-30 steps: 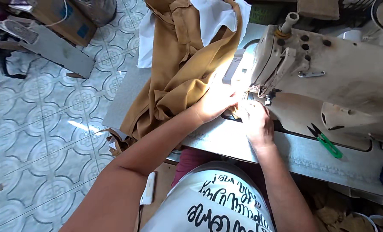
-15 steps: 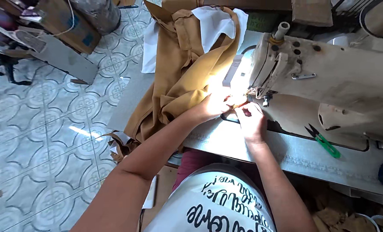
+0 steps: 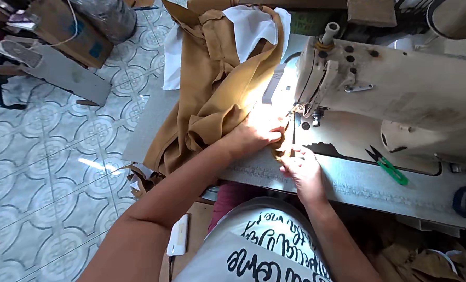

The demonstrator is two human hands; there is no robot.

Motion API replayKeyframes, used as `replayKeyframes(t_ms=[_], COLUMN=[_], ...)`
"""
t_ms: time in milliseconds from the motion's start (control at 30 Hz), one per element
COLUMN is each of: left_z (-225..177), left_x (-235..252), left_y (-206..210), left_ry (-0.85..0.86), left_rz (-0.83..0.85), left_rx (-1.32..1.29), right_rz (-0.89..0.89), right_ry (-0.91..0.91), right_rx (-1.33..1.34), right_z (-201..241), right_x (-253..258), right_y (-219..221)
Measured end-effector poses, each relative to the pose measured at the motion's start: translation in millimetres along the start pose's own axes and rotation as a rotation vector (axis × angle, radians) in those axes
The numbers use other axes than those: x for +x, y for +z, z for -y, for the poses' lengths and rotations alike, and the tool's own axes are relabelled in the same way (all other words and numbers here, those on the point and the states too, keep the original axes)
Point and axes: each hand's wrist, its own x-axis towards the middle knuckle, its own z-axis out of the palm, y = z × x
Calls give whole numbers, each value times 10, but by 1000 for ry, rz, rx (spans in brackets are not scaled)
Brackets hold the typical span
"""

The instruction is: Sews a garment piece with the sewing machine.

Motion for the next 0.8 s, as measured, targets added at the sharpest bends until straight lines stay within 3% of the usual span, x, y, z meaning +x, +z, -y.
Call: replayKeyframes(t_ms=[233, 400, 800], left_z=[-55, -86, -250], left_x=[2, -62, -88], left_y=[34, 38, 75], left_ry=[25, 28, -77], left_rz=[62, 106, 151], left_rx=[-4, -41, 24], right_rz=[-142, -101, -105], right_ry=[-683, -812, -839], right_rx=[-1024, -1127, -1178], right_z=[-267, -417, -446], right_x=[-43, 59, 51], right_y=[-113, -169, -247])
